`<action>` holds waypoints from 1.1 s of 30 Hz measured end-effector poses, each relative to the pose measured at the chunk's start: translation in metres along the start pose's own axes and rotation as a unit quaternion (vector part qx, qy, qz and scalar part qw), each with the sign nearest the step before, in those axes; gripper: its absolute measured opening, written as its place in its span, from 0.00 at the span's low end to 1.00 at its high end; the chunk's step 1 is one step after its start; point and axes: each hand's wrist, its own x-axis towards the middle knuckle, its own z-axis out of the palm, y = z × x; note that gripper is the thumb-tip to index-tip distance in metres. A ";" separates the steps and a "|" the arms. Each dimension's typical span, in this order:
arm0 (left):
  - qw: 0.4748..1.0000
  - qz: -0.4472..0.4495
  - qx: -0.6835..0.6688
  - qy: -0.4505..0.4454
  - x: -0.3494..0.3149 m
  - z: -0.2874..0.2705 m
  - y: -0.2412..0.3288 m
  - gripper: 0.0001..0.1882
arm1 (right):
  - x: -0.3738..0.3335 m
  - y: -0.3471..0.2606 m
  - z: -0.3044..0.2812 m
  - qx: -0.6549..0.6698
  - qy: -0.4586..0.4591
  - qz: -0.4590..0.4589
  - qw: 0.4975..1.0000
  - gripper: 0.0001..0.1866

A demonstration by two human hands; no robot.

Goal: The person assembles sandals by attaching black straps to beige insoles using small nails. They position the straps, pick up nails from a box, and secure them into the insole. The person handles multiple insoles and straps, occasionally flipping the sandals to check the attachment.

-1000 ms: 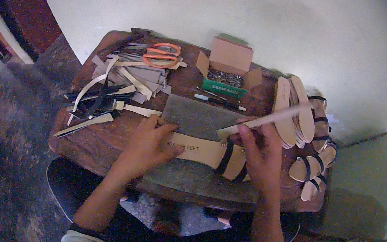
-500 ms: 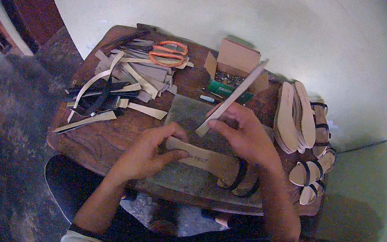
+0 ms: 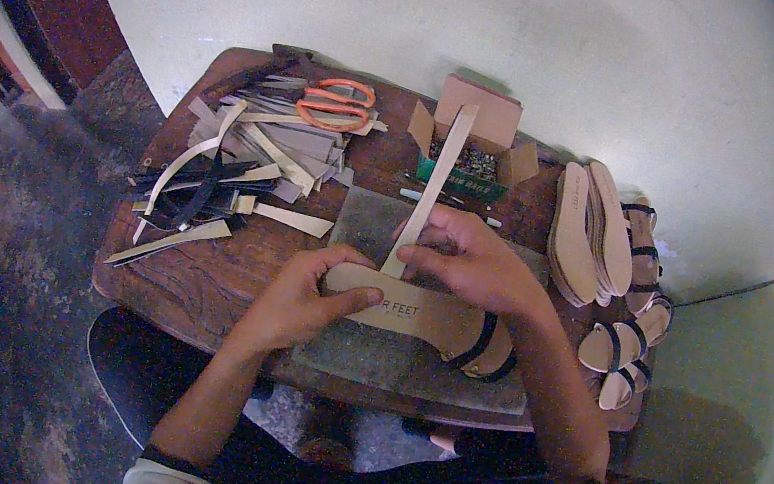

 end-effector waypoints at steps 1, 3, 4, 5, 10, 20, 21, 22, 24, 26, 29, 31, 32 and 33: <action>1.000 0.001 -0.009 0.001 0.000 0.001 -0.001 0.12 | 0.000 0.001 0.001 0.004 0.003 0.001 1.000 0.12; 1.000 -0.013 -0.027 0.004 0.000 0.002 0.000 0.12 | 0.002 0.003 0.000 0.004 -0.003 -0.004 1.000 0.12; 0.999 -0.019 -0.036 0.005 0.000 0.003 0.001 0.12 | 0.002 0.005 0.000 0.004 -0.005 -0.006 1.000 0.12; 0.999 -0.024 -0.029 0.000 0.000 0.002 0.002 0.12 | 0.004 0.009 -0.001 0.004 -0.009 -0.018 1.000 0.12; 0.999 -0.039 -0.001 -0.013 0.000 -0.003 0.001 0.11 | 0.008 0.012 0.001 0.005 -0.025 -0.008 1.000 0.13; 0.996 -0.083 -0.038 0.001 0.003 0.002 0.000 0.12 | 0.008 0.011 -0.001 -0.009 -0.033 -0.037 0.999 0.13; 0.996 -0.081 -0.027 -0.004 0.003 0.001 0.000 0.13 | 0.006 0.005 -0.002 -0.013 -0.036 -0.022 0.999 0.13; 0.997 -0.079 -0.015 -0.009 0.003 0.000 0.000 0.13 | 0.005 0.001 -0.004 -0.017 -0.038 -0.008 0.999 0.13; 0.997 -0.073 -0.021 -0.005 0.003 0.002 0.000 0.13 | 0.004 0.004 -0.008 -0.018 -0.043 0.010 0.999 0.13; 0.998 -0.063 -0.015 0.000 0.002 0.001 0.000 0.13 | 0.006 0.008 -0.016 -0.051 -0.014 -0.015 0.999 0.12; 0.998 -0.061 0.008 0.003 0.001 -0.001 -0.001 0.13 | 0.010 0.023 -0.033 -0.124 0.084 -0.073 0.986 0.11; 0.997 -0.076 0.018 -0.005 0.004 -0.002 0.003 0.13 | 0.012 0.028 -0.051 -0.150 0.164 -0.059 0.973 0.09; 0.997 -0.080 -0.012 0.013 0.003 0.001 0.008 0.12 | 0.014 0.027 -0.060 -0.179 0.191 -0.044 0.964 0.10; 0.997 -0.070 -0.006 0.019 0.005 0.001 0.008 0.12 | 0.017 0.025 -0.068 -0.208 0.217 -0.030 0.953 0.10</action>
